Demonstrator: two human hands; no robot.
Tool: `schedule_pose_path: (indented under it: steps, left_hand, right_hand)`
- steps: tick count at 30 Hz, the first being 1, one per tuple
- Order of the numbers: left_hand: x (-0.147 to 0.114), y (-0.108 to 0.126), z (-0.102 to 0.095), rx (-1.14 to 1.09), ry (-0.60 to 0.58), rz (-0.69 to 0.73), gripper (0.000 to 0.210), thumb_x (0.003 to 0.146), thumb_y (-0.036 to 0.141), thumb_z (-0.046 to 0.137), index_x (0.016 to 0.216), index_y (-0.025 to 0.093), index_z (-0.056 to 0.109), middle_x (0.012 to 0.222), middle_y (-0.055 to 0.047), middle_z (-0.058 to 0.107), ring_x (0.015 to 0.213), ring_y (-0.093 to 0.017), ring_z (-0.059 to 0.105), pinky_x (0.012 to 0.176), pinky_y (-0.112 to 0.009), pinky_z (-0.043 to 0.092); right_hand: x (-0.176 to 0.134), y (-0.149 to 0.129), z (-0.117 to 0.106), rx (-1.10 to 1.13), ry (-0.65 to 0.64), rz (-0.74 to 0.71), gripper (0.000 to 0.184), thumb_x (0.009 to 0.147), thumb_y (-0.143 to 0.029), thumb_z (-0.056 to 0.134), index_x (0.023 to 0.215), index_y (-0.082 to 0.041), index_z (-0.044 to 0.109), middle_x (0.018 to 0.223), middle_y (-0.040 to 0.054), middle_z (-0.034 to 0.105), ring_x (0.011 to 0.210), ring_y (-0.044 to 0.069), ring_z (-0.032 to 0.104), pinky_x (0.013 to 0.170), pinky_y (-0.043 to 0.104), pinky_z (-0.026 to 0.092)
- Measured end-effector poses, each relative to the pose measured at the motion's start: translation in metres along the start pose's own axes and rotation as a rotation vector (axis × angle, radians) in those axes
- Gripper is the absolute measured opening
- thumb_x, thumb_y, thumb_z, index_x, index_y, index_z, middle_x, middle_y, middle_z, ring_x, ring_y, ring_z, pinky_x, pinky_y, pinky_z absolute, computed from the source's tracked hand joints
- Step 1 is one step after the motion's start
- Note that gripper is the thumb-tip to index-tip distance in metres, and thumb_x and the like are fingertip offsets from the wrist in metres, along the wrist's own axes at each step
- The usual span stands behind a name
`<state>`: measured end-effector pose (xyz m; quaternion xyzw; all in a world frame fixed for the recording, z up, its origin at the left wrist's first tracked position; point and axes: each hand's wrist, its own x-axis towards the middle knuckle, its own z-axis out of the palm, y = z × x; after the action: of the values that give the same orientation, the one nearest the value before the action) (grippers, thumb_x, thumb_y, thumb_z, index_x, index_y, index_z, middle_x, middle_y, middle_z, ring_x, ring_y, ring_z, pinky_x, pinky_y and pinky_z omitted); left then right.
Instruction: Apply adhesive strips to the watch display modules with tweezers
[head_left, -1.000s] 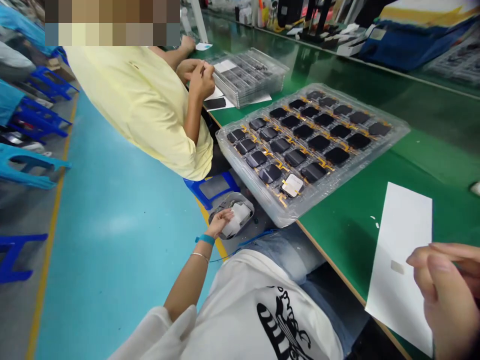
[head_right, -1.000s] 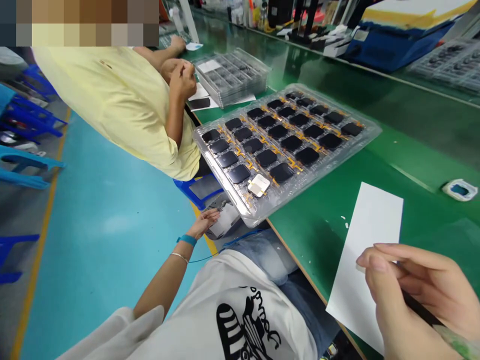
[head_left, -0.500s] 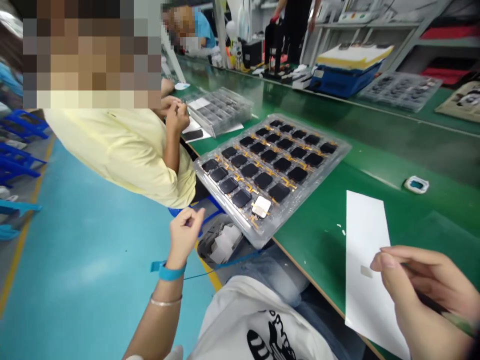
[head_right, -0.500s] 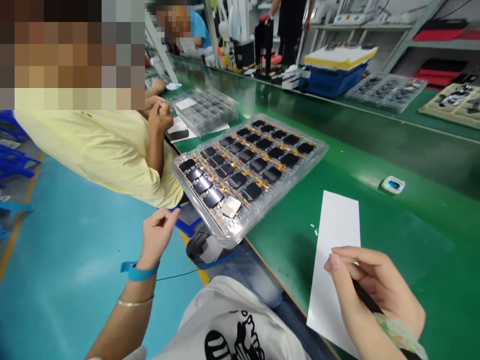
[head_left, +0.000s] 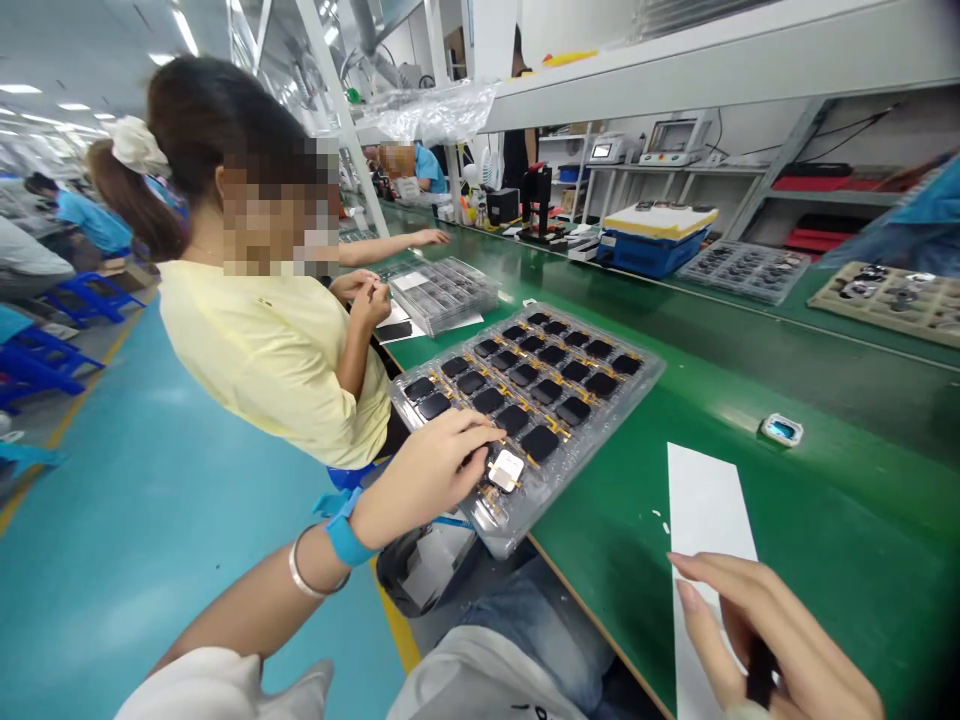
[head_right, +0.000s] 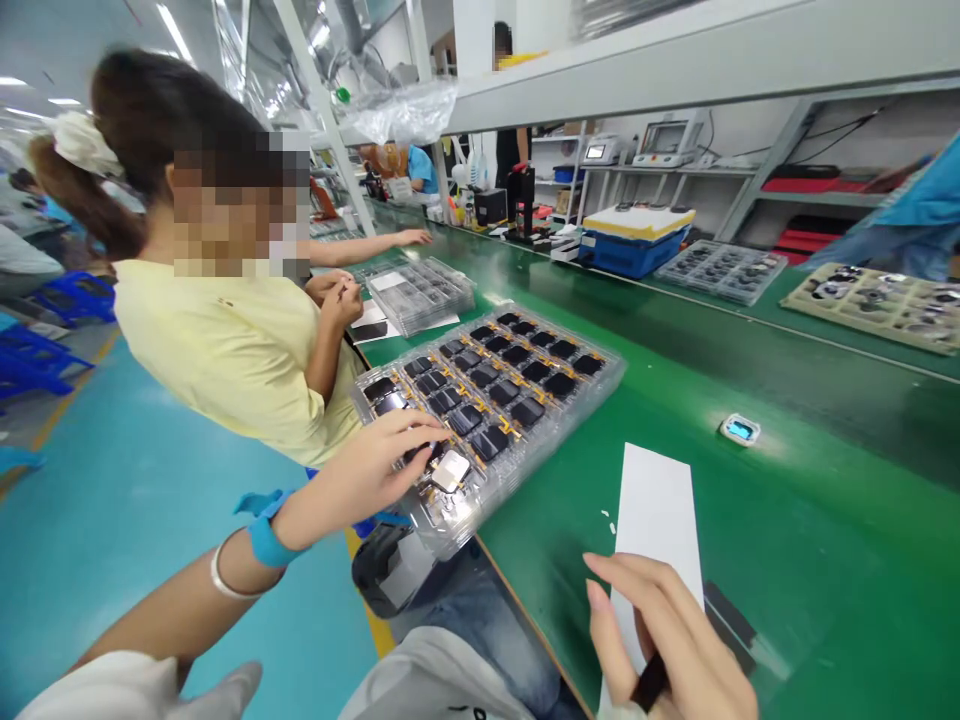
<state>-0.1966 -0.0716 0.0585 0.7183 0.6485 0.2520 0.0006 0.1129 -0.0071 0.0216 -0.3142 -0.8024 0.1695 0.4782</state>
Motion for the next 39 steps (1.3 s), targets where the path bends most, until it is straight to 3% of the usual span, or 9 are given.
schedule_pose_path:
  steps: [4,8,10,13,16,19,24,31,39]
  left_hand:
    - [-0.003,0.013,0.010,-0.016,-0.053,0.094,0.025,0.099,0.022,0.052,0.117,0.017,0.069,0.117,-0.014,0.070,0.106,-0.027,0.065,0.092,-0.043,0.054]
    - [-0.007,0.012,0.003,-0.066,-0.094,0.197,0.025,0.100,0.018,0.050,0.112,0.022,0.071,0.123,-0.012,0.070,0.116,-0.025,0.064,0.100,-0.043,0.052]
    - [-0.015,0.009,-0.001,-0.080,-0.043,0.212,0.027,0.098,0.016,0.051,0.116,0.024,0.070,0.132,-0.012,0.066,0.125,-0.026,0.059,0.106,-0.045,0.048]
    - [-0.035,0.006,0.009,-0.077,0.155,0.090,0.053,0.094,0.027,0.062,0.145,0.027,0.049,0.153,-0.013,0.047,0.143,-0.033,0.042,0.120,-0.055,0.029]
    - [-0.051,0.002,0.046,-0.236,0.470,-0.242,0.102,0.083,0.051,0.073,0.161,0.024,0.013,0.170,-0.014,0.004,0.156,-0.037,0.003,0.126,-0.057,0.003]
    - [-0.051,-0.002,0.088,-0.555,0.739,-0.556,0.097,0.092,0.052,0.062,0.162,0.025,0.000,0.171,-0.007,-0.008,0.157,-0.029,-0.008,0.128,-0.045,-0.002]
    - [-0.038,-0.007,0.116,-0.722,0.830,-0.631,0.077,0.096,0.036,0.052,0.161,0.033,0.009,0.170,-0.001,0.014,0.156,-0.024,0.017,0.127,-0.040,0.020]
    - [-0.025,-0.004,0.111,-0.826,0.999,-0.608,0.081,0.082,0.029,0.057,0.157,0.029,0.027,0.162,-0.002,0.036,0.146,-0.025,0.039,0.120,-0.037,0.033]
    - [-0.005,0.005,0.104,-0.871,1.124,-0.576,0.061,0.068,0.022,0.055,0.129,0.025,0.057,0.121,-0.001,0.064,0.110,-0.022,0.061,0.102,-0.031,0.047]
  right_hand:
    - [0.004,0.004,-0.001,-0.052,-0.138,-0.130,0.012,0.094,-0.020,0.060,0.104,-0.021,0.067,0.094,0.0048,0.067,0.076,0.015,0.069,0.065,0.023,0.054]
    - [0.003,0.006,-0.003,-0.055,-0.146,-0.159,0.016,0.093,-0.013,0.059,0.105,-0.021,0.065,0.092,0.0039,0.067,0.075,0.014,0.069,0.067,0.023,0.055]
    - [0.002,0.005,-0.003,-0.052,-0.119,-0.161,0.018,0.092,-0.009,0.061,0.104,-0.021,0.066,0.090,0.0034,0.067,0.073,0.014,0.068,0.067,0.023,0.054]
    - [0.001,0.004,-0.003,-0.058,-0.104,-0.156,0.020,0.090,-0.006,0.063,0.105,-0.020,0.066,0.091,0.0038,0.067,0.073,0.013,0.067,0.067,0.023,0.054]
    - [0.000,0.004,-0.003,-0.070,-0.091,-0.149,0.021,0.090,-0.006,0.063,0.106,-0.020,0.066,0.092,0.0039,0.067,0.073,0.013,0.067,0.068,0.024,0.054]
    - [-0.001,0.004,-0.004,-0.083,-0.091,-0.130,0.022,0.091,-0.006,0.063,0.108,-0.020,0.066,0.091,0.0035,0.067,0.072,0.013,0.066,0.067,0.024,0.051]
    - [-0.001,0.005,-0.005,-0.094,-0.086,-0.156,0.023,0.090,-0.004,0.064,0.108,-0.018,0.066,0.092,0.0042,0.066,0.074,0.012,0.065,0.071,0.023,0.051]
    - [-0.003,0.004,-0.004,-0.087,-0.062,-0.119,0.023,0.091,-0.003,0.063,0.109,-0.017,0.065,0.093,0.0039,0.067,0.079,0.010,0.065,0.069,0.020,0.051]
    - [0.000,0.003,-0.002,-0.037,-0.094,-0.116,0.026,0.092,-0.003,0.060,0.114,-0.016,0.062,0.093,0.0057,0.067,0.075,0.011,0.064,0.057,0.021,0.049]
